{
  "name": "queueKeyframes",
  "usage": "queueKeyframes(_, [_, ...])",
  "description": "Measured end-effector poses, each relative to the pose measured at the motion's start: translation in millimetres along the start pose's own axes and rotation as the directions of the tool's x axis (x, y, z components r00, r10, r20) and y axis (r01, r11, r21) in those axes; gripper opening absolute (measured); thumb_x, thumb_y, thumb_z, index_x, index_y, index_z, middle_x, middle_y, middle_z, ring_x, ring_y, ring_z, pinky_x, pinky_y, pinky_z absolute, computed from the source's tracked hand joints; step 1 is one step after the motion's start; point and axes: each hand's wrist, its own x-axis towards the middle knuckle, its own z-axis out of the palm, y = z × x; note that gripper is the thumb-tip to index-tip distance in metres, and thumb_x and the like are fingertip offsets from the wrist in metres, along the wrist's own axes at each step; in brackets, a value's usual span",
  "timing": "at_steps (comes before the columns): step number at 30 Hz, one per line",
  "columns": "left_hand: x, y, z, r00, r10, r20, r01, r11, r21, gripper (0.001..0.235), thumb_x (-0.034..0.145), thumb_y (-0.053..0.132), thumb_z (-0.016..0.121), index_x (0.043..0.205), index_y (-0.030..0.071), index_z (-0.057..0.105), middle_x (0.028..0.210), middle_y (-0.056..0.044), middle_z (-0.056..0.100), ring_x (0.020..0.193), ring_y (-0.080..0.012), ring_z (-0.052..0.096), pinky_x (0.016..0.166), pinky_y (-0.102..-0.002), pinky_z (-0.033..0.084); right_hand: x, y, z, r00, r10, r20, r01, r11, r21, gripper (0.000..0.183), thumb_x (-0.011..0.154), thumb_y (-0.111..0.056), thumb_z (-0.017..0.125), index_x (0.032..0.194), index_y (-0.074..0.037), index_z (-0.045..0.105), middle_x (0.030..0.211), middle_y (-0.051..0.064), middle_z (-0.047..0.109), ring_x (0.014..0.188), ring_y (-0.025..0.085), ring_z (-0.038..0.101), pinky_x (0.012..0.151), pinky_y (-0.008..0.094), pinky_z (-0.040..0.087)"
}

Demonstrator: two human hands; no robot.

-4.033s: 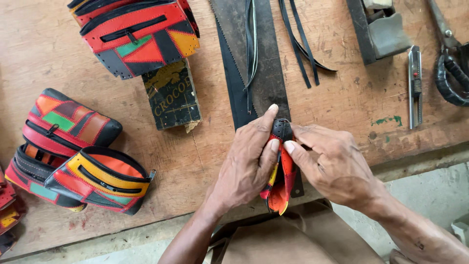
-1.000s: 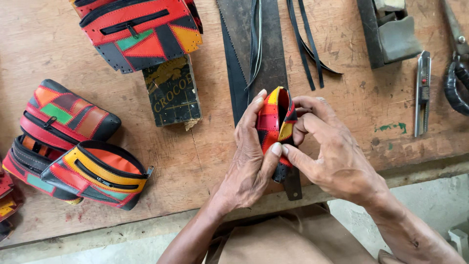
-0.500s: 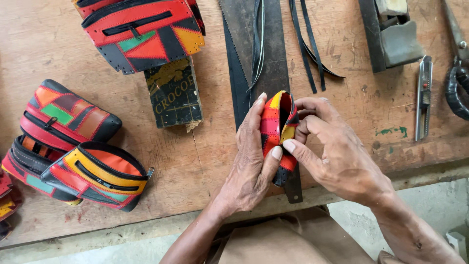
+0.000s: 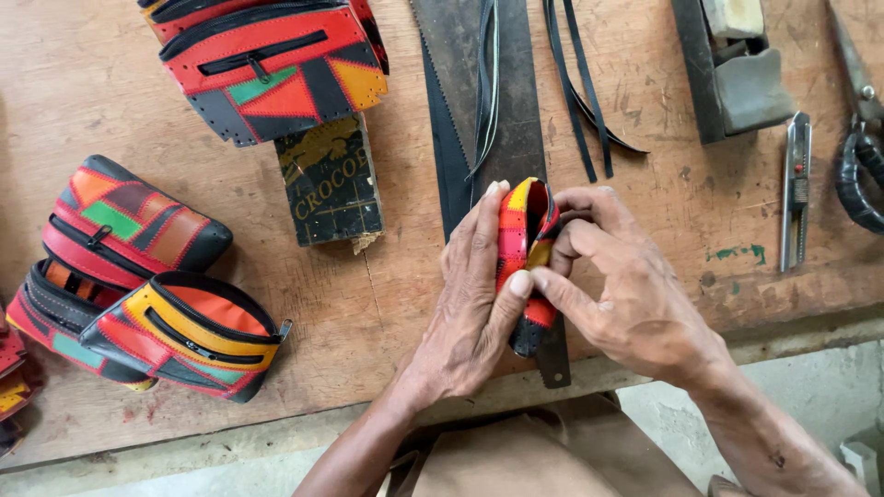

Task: The person uses a utility knife to trim a black leather strip, then inserts the strip into a colorful patterned pouch and presses it into place along the edge. The person repeatedly adjusts the pouch and strip to fit.

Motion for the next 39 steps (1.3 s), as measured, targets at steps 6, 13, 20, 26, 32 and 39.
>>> queueKeyframes(6, [0.9,-0.7,0.4,1.0,0.013,-0.017,-0.012,0.999,0.047,0.073,0.111,0.03,0.049,0.167,0.005,0.009,0.169,-0.022,0.026,0.159,-0.0386,0.027,0.13,-0.048,0.021,-0.5,3.2,-8.2,1.0,0.011,-0.003,-0.011,1.0,0.014,0.017,0.089,-0.017,0.073,0.09,-0.003,0.065,0.123,0.013,0.063,0.117,0.029,0.063,0.1,0.039,0.047])
queueKeyframes(13, [3.4,2.4,0.5,0.999,0.021,-0.033,-0.019,0.997,0.068,0.075,0.107,0.02,0.052,0.166,0.005,0.01,0.168,-0.021,0.029,0.158,-0.0372,0.028,0.13,-0.047,0.02,-0.9,2.3,-5.8,0.999,0.042,-0.01,-0.042,0.999,0.018,0.02,0.087,-0.018,0.075,0.085,-0.002,0.062,0.121,0.012,0.063,0.116,0.027,0.063,0.1,0.038,0.047])
queueKeyframes(20, [6.4,2.7,2.8,0.999,0.038,-0.027,-0.035,0.992,0.12,0.076,0.104,0.017,0.051,0.167,0.004,0.01,0.169,-0.021,0.027,0.158,-0.0359,0.027,0.13,-0.047,0.018,-1.2,5.5,-6.9,1.0,0.021,0.007,-0.021,0.999,0.036,0.019,0.088,-0.017,0.074,0.085,-0.003,0.062,0.119,0.013,0.062,0.113,0.027,0.063,0.097,0.039,0.048])
queueKeyframes(26, [8.4,0.6,1.6,1.0,0.009,0.0,-0.009,0.998,0.064,0.074,0.11,0.029,0.046,0.166,0.002,0.007,0.168,-0.02,0.029,0.156,-0.0359,0.028,0.129,-0.047,0.018,3.0,6.2,-11.2,1.0,0.007,0.006,-0.008,0.999,0.041,0.019,0.088,-0.018,0.073,0.085,-0.001,0.064,0.117,0.013,0.062,0.111,0.027,0.064,0.096,0.039,0.049])
queueKeyframes(32, [7.3,-2.1,4.0,1.0,0.021,-0.008,-0.02,0.994,0.105,0.072,0.111,0.029,0.045,0.166,0.001,0.008,0.169,-0.02,0.028,0.157,-0.0366,0.027,0.13,-0.047,0.017,3.6,5.0,-7.3,0.999,0.014,-0.036,-0.015,1.0,-0.022,0.02,0.091,-0.019,0.07,0.087,0.0,0.065,0.112,0.014,0.064,0.104,0.028,0.066,0.091,0.038,0.051])
queueKeyframes(39, [8.3,-0.7,1.9,0.996,0.081,-0.031,-0.077,0.99,0.117,0.068,0.113,0.026,0.043,0.167,0.002,0.011,0.171,-0.019,0.03,0.161,-0.0351,0.029,0.132,-0.048,0.016,4.2,2.2,-2.9,0.997,0.003,-0.075,-0.006,1.0,-0.031,0.019,0.091,-0.016,0.07,0.092,0.003,0.066,0.106,0.014,0.064,0.093,0.026,0.067,0.083,0.036,0.053])
